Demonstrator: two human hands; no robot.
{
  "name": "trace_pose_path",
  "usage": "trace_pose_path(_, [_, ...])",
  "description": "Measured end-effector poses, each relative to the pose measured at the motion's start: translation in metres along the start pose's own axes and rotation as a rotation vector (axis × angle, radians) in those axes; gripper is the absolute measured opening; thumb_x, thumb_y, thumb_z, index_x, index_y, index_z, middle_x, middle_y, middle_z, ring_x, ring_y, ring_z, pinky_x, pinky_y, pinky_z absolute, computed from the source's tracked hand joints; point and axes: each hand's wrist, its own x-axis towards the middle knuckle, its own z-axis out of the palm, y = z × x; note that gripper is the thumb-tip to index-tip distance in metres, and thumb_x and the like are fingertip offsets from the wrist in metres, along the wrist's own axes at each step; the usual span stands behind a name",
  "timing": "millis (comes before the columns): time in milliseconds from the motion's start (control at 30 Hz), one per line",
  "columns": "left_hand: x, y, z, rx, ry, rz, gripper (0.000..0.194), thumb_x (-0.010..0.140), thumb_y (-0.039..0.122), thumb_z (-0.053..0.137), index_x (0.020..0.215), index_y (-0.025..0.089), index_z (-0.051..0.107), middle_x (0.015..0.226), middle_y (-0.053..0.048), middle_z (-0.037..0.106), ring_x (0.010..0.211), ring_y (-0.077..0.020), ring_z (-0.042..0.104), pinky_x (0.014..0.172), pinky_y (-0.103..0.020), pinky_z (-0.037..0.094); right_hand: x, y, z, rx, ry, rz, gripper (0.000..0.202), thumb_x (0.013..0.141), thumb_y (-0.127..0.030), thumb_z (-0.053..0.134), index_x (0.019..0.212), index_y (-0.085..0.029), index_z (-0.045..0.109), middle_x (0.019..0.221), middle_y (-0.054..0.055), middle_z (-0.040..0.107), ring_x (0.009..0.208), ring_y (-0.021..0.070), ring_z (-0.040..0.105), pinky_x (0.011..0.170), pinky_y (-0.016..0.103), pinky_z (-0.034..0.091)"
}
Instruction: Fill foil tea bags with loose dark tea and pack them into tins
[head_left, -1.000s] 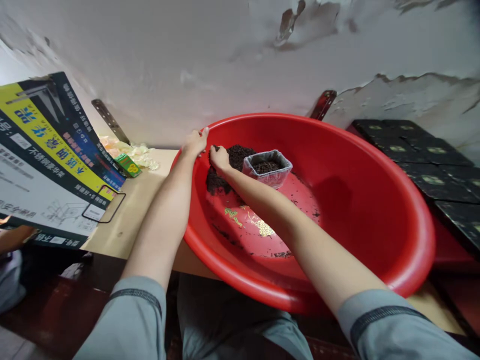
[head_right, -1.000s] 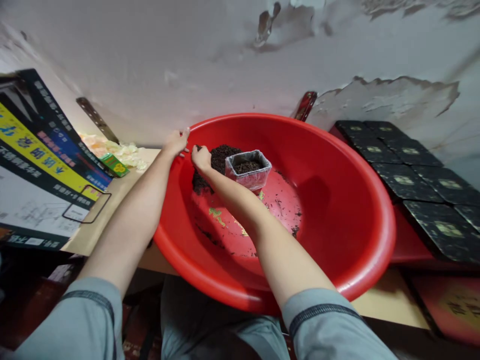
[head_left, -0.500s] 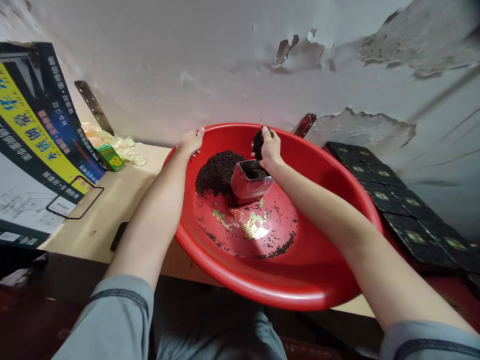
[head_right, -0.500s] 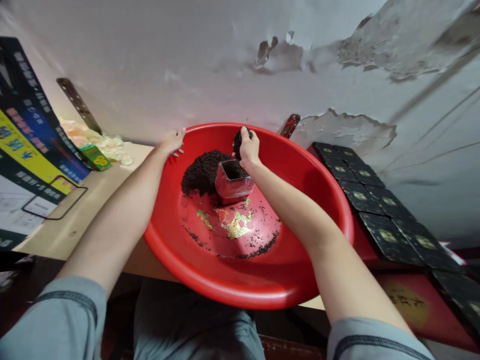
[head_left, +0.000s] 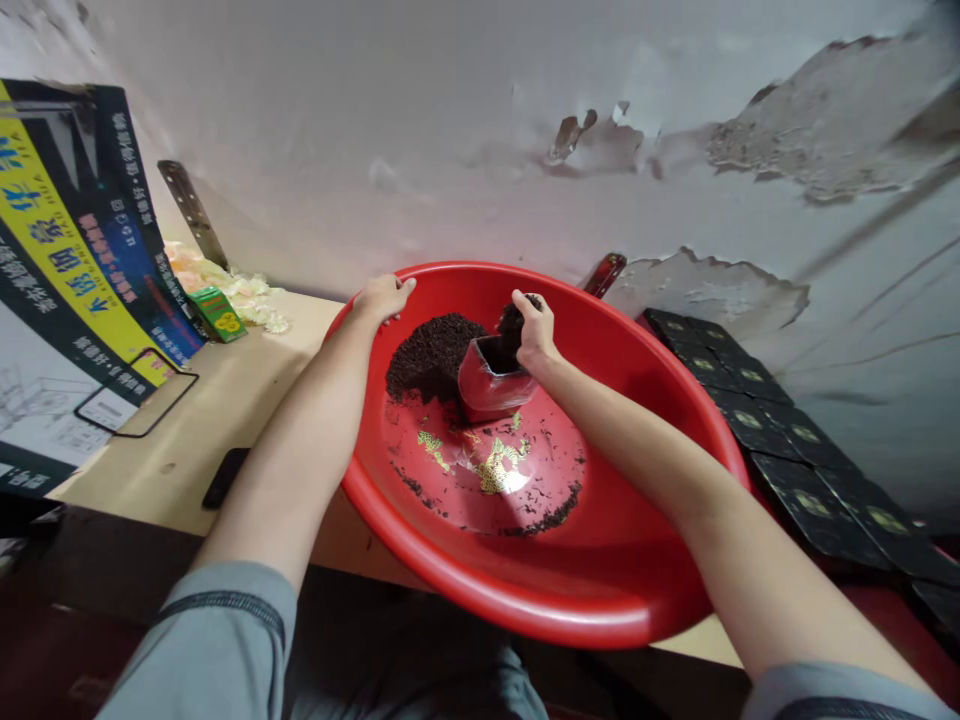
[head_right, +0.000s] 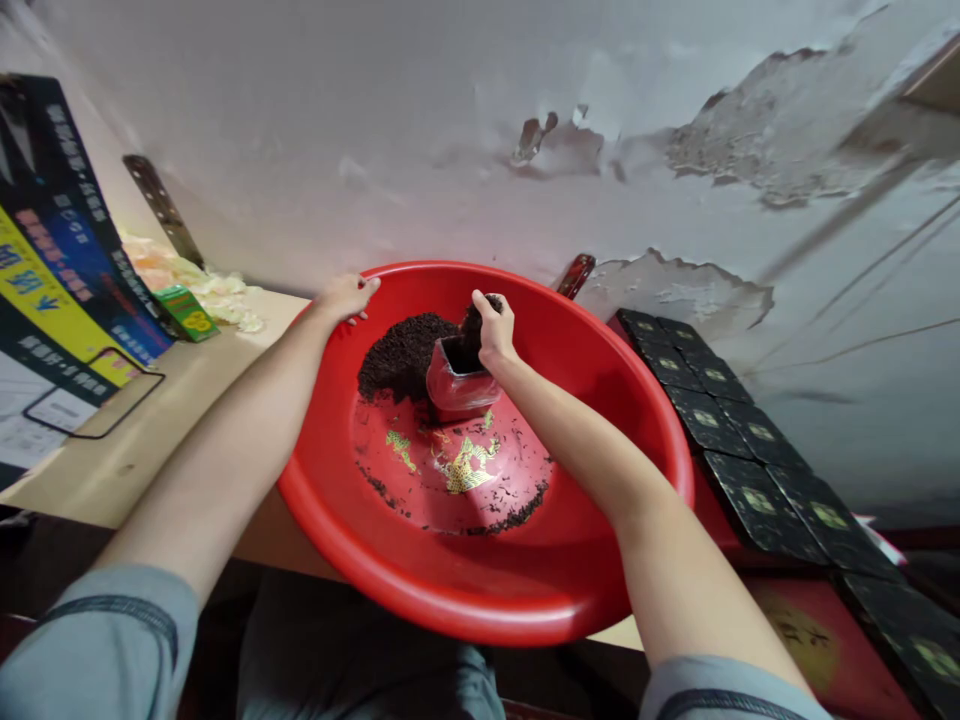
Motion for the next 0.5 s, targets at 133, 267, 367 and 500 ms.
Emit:
trace_pose_path(133, [-0.005, 0.002, 0.001, 0.084, 0.008, 0.023, 0.047, 0.113, 0.054, 0.051, 0.132, 0.02, 0.076, 0.091, -0.013, 0.083, 0.084, -0.0289, 0.082, 0.077, -0.035, 0.061, -0.009, -0.011, -0.017, -0.063, -0.135, 0.042, 0.062, 0.08, -0.084, 0.066, 0.085, -0.028, 0.039, 0.075, -0.002, 0.056, 0.071, 0.0184, 0.063, 0.071, 0.036, 0.062])
trace_pose_path(267, [-0.008, 0.004, 0.003, 0.2, 0.034, 0.029, 0.042, 0.105, 0.047, 0.066, 0.137, 0.022, 0.078, 0.097, -0.012, 0.084, 0.104, -0.0321, 0.081, 0.095, -0.038, 0.06, -0.021, -0.015, -0.046, -0.242, -0.252, -0.037, 0.065, 0.085, -0.091, 0.05, 0.084, -0.026, 0.048, 0.087, 0.006, 0.069, 0.091, 0.0222, 0.073, 0.085, 0.039, 0.064])
trace_pose_path(367, [-0.006, 0.003, 0.005, 0.274, 0.034, 0.048, 0.04, 0.101, 0.041, 0.071, 0.137, 0.026, 0.08, 0.11, -0.012, 0.085, 0.117, -0.0335, 0.079, 0.104, -0.039, 0.059, -0.023, -0.012, -0.063, -0.426, -0.319, -0.092, 0.051, 0.084, -0.074, 0.066, 0.089, -0.023, 0.061, 0.093, 0.007, 0.075, 0.091, 0.022, 0.075, 0.09, 0.04, 0.062])
trace_pose_path(500, [-0.003, -0.002, 0.011, 0.375, -0.059, 0.102, 0.042, 0.103, 0.041, 0.067, 0.141, 0.025, 0.078, 0.126, -0.012, 0.082, 0.128, -0.0323, 0.074, 0.107, -0.037, 0.058, -0.022, -0.01, -0.069, -0.525, -0.358, -0.08, 0.018, 0.088, -0.036, 0.069, 0.096, -0.019, 0.071, 0.092, 0.007, 0.077, 0.083, 0.0198, 0.075, 0.087, 0.037, 0.061])
